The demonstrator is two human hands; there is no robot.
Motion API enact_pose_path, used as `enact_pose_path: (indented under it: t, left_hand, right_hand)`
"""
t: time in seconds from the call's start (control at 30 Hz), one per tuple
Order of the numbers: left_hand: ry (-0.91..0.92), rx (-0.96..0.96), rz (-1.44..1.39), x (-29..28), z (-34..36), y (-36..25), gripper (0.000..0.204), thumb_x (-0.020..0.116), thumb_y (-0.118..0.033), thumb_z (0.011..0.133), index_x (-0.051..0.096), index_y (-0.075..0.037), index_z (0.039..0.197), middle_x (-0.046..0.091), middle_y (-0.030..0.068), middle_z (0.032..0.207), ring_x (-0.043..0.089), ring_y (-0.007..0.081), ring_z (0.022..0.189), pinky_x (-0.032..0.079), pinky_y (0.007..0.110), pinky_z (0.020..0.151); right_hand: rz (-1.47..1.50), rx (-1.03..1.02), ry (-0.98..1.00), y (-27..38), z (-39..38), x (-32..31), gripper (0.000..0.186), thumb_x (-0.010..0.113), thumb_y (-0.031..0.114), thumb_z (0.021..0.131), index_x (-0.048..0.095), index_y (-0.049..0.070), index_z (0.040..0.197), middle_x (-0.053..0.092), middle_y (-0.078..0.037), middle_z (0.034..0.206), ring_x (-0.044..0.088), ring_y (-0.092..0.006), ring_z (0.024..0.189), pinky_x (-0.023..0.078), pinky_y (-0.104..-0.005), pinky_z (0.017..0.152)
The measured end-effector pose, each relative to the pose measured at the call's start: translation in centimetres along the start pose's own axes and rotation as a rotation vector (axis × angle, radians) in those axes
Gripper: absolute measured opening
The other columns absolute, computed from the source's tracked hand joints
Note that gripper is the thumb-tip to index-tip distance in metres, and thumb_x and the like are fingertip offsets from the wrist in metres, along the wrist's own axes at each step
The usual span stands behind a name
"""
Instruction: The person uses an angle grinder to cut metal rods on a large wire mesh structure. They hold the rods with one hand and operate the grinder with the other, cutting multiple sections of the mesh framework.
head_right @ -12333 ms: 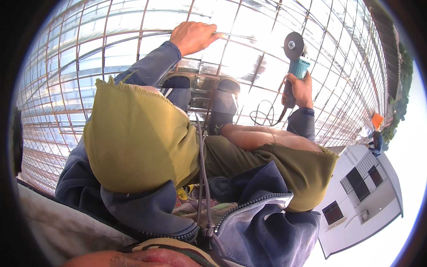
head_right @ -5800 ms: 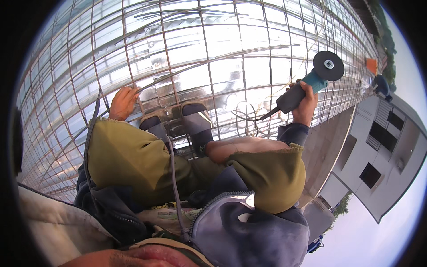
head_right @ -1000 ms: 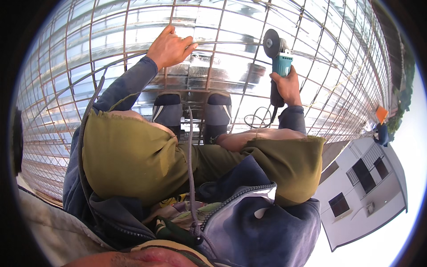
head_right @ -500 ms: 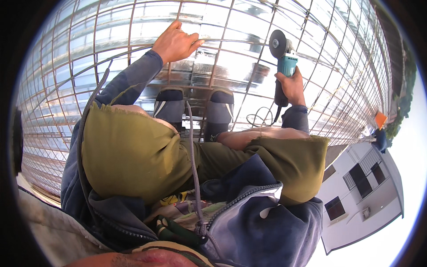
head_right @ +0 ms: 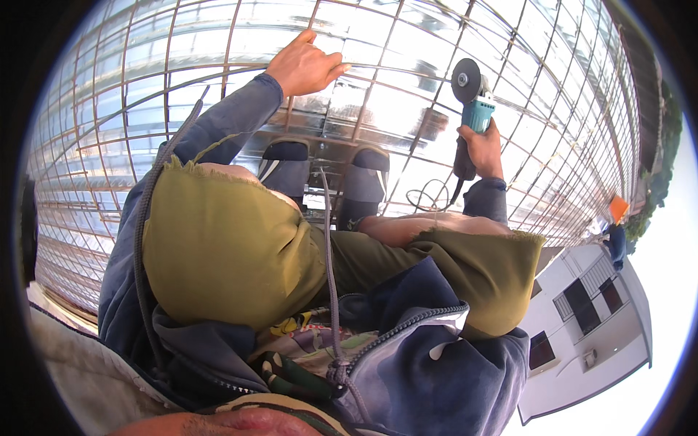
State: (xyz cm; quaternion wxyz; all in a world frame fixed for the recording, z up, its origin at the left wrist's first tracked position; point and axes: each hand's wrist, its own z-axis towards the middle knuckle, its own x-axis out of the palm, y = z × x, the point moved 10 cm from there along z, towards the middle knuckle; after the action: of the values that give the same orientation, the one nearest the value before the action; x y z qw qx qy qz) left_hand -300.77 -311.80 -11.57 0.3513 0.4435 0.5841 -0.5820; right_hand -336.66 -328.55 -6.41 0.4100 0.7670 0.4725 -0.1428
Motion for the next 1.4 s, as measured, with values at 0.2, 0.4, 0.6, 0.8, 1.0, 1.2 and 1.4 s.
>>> enact_pose_path:
  t: [0.2, 0.4, 0.6, 0.8, 1.0, 1.2, 1.4]
  left_hand:
    - [0.022, -0.026, -0.034, -0.1, -0.1, 0.1, 0.041, 0.046, -0.041, 0.117, 0.076, -0.016, 0.106, 0.065, 0.0094, 0.056, 0.063, 0.0282, 0.057, 0.04, 0.046, 0.117]
    - [-0.022, -0.031, -0.047, -0.7, -0.3, 0.1, 0.042, 0.048, -0.04, 0.115, 0.075, -0.016, 0.095, 0.062, 0.008, 0.056, 0.061, 0.03, 0.06, 0.041, 0.044, 0.11]
    - [-0.035, -0.026, -0.038, -0.8, -0.4, 0.0, 0.043, 0.048, -0.04, 0.115, 0.075, -0.015, 0.093, 0.062, 0.0076, 0.056, 0.061, 0.0291, 0.059, 0.041, 0.043, 0.108]
    - [-0.022, -0.033, -0.041, -0.7, -0.3, 0.0, 0.045, 0.047, -0.04, 0.115, 0.077, -0.015, 0.094, 0.065, 0.0077, 0.058, 0.063, 0.028, 0.061, 0.041, 0.043, 0.108]
    - [0.015, -0.044, -0.03, -0.6, -0.2, 0.0, 0.044, 0.045, -0.041, 0.116, 0.078, -0.016, 0.099, 0.067, 0.0077, 0.059, 0.064, 0.0257, 0.06, 0.04, 0.044, 0.113]
    - [0.094, -0.07, 0.004, -0.1, -0.1, 0.0, 0.042, 0.043, -0.042, 0.118, 0.077, -0.019, 0.11, 0.066, 0.0068, 0.056, 0.065, 0.023, 0.057, 0.037, 0.046, 0.124]
    - [0.075, -0.07, 0.065, -0.8, -0.3, -0.5, 0.041, 0.044, -0.043, 0.118, 0.076, -0.019, 0.11, 0.064, 0.006, 0.055, 0.065, 0.0223, 0.056, 0.037, 0.046, 0.124]
  right_hand:
    - [0.016, 0.021, -0.003, 0.2, -0.2, 0.3, 0.049, 0.078, 0.012, 0.086, 0.061, -0.007, 0.128, 0.074, -0.014, 0.1, 0.073, -0.021, 0.082, 0.06, -0.0358, 0.074]
    - [0.026, 0.008, -0.005, 0.7, -0.7, 0.5, 0.048, 0.078, 0.012, 0.086, 0.061, -0.007, 0.127, 0.074, -0.014, 0.099, 0.073, -0.0214, 0.082, 0.06, -0.036, 0.074]
    - [-0.003, 0.013, -0.01, 0.6, -0.9, 0.6, 0.046, 0.076, 0.013, 0.087, 0.062, -0.007, 0.126, 0.072, -0.015, 0.099, 0.072, -0.0241, 0.08, 0.059, -0.0387, 0.072]
    - [0.013, 0.017, -0.007, 0.1, -0.3, 0.5, 0.048, 0.078, 0.011, 0.085, 0.061, -0.008, 0.126, 0.074, -0.016, 0.1, 0.073, -0.0227, 0.082, 0.06, -0.0368, 0.075]
    - [0.013, 0.033, -0.014, 0.1, -0.3, 0.5, 0.047, 0.078, 0.011, 0.085, 0.061, -0.008, 0.125, 0.075, -0.016, 0.099, 0.073, -0.0234, 0.083, 0.06, -0.0373, 0.076]
    - [-0.007, 0.03, -0.019, -0.4, 0.0, 0.4, 0.047, 0.077, 0.012, 0.086, 0.062, -0.008, 0.126, 0.075, -0.016, 0.098, 0.074, -0.0233, 0.083, 0.06, -0.0377, 0.076]
    - [-0.03, 0.033, -0.017, -0.2, -0.1, 0.4, 0.047, 0.077, 0.013, 0.086, 0.061, -0.008, 0.126, 0.075, -0.016, 0.098, 0.074, -0.0231, 0.082, 0.06, -0.0375, 0.075]
